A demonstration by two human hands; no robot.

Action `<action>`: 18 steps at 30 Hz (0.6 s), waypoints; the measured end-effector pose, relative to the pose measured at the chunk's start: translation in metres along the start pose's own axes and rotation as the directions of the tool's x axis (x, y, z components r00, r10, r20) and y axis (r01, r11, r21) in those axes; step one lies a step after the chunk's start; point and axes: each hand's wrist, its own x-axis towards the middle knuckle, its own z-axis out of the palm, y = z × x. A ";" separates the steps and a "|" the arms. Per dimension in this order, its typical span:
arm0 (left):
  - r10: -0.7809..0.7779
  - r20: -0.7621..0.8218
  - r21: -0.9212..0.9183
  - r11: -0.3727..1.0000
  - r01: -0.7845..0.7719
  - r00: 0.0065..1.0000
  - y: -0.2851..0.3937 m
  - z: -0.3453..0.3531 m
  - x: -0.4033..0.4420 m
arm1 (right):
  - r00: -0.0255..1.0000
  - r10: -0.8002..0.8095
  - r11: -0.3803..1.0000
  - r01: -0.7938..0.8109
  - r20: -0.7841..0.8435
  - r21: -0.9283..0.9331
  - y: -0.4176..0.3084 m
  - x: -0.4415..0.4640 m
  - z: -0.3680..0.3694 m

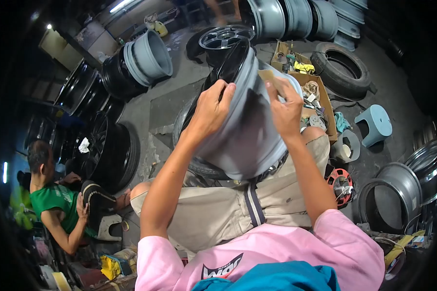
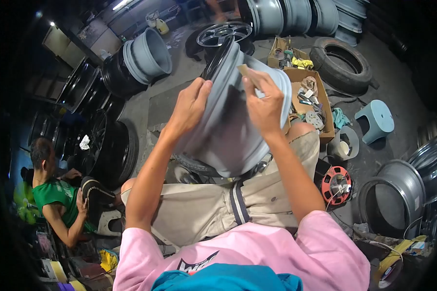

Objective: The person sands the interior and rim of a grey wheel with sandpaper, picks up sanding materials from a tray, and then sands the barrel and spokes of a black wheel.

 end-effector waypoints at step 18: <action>0.209 0.078 -0.057 0.977 -0.205 0.975 -0.027 -0.019 -0.006 | 0.923 0.323 0.922 -0.257 0.208 -0.289 0.124 0.166 0.095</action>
